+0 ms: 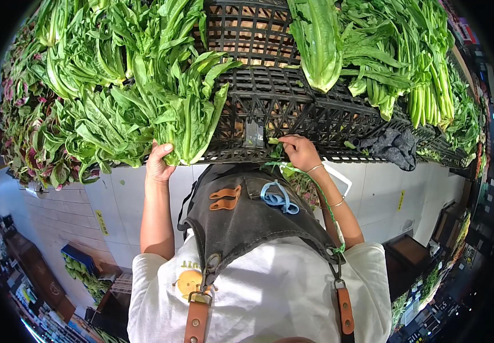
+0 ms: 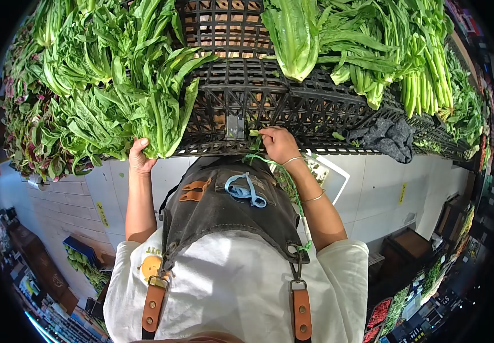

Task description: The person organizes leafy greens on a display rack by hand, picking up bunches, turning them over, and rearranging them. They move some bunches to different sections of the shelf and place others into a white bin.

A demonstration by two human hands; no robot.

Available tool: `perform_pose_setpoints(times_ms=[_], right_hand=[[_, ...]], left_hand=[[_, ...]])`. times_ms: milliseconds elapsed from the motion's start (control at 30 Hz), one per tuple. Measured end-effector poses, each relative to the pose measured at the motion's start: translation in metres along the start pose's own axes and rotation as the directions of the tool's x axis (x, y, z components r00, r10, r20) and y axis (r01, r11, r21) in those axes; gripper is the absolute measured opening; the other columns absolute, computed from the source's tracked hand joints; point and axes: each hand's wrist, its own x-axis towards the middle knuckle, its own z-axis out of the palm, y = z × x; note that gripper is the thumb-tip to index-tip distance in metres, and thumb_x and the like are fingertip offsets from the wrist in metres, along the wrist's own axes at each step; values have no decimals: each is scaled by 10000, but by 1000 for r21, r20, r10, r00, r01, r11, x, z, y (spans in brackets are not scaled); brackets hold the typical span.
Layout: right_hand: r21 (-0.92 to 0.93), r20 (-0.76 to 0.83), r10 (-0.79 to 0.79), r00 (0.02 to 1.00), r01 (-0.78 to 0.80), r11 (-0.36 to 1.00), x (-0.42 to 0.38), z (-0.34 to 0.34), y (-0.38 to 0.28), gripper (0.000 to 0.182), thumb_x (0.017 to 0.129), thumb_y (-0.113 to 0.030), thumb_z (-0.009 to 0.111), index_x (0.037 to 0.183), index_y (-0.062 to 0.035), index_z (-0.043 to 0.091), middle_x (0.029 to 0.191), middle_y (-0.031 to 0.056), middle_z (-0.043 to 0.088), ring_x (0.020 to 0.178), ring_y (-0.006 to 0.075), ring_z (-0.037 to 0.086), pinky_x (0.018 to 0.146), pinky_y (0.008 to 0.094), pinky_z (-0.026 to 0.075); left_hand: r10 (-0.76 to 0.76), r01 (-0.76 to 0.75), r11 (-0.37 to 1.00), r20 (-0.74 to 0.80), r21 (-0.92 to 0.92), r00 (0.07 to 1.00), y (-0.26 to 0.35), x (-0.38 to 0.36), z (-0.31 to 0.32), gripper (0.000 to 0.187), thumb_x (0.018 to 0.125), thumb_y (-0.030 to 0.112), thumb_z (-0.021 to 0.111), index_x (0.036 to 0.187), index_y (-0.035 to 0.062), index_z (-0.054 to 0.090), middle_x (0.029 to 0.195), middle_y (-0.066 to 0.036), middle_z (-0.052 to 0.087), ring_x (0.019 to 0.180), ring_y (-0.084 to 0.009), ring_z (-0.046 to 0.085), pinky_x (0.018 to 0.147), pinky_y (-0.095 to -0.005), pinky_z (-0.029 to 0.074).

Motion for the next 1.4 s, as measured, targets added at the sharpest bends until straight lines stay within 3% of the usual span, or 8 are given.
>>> perform_pose_setpoints(times_ms=[167,367,567,667,933,1000,1167,1400], right_hand=[[522,62,220,973,-220,824,-38,-61,-28,252,882,-58,502,1061,26,659,1035,100,661,856,163,618,804,286,490],[886,144,378,914,-290,362,-147,-110,43,247,855,-75,508,1018,63,633,983,125,663,834,212,635,758,346,521],[-68,-141,678,721,-690,720,-249,-36,193,321,829,-120,579,1140,-50,615,979,188,670,893,321,651,789,393,511],[-305,-357,768,532,-843,443,-265,-9,213,328,821,-169,587,1139,-88,602,975,199,663,931,368,634,791,412,501],[54,-174,983,58,-996,68,-292,-2,251,515,895,-472,434,929,-17,674,850,241,669,846,357,669,744,463,516],[-325,-702,631,329,-937,127,-317,38,269,602,865,-583,416,955,-55,691,863,215,679,791,326,673,751,439,510],[-509,95,992,85,-852,122,-216,-50,123,634,868,-630,425,1039,-77,684,958,174,689,923,263,670,814,362,504],[-617,-41,925,378,-738,274,-179,-52,120,592,839,-583,527,1023,-43,684,1059,137,674,985,277,647,840,389,509]], left_hand=[[3,-3,1000,-6,3,1000,2,-1,-1,677,670,24,699,1289,-3,427,1141,-127,597,1019,-277,613,932,-415,498],[-10,12,998,-35,56,999,-1,0,-19,727,669,77,684,1334,16,396,1229,-149,557,1103,-314,572,983,-444,465],[-2,1,1000,23,6,1000,3,-2,-3,675,681,19,674,1306,1,417,1155,-128,592,1029,-277,610,929,-420,502],[-4,2,998,19,63,1000,1,0,-16,694,687,81,684,1320,4,409,1190,-140,580,1069,-296,590,959,-429,479],[-30,29,999,26,21,999,6,-2,-11,653,690,30,674,1295,0,430,1148,-130,598,1034,-283,608,937,-426,494],[-18,17,997,23,73,1000,5,0,-16,661,694,91,682,1297,-10,432,1174,-151,590,1058,-304,597,959,-435,478],[17,-19,995,18,95,1000,2,1,-19,651,704,123,679,1290,-27,438,1177,-172,590,1063,-318,596,966,-439,472],[-26,25,1000,43,17,999,4,3,-14,690,681,42,692,1310,4,411,1176,-132,581,1067,-285,591,959,-425,483]])
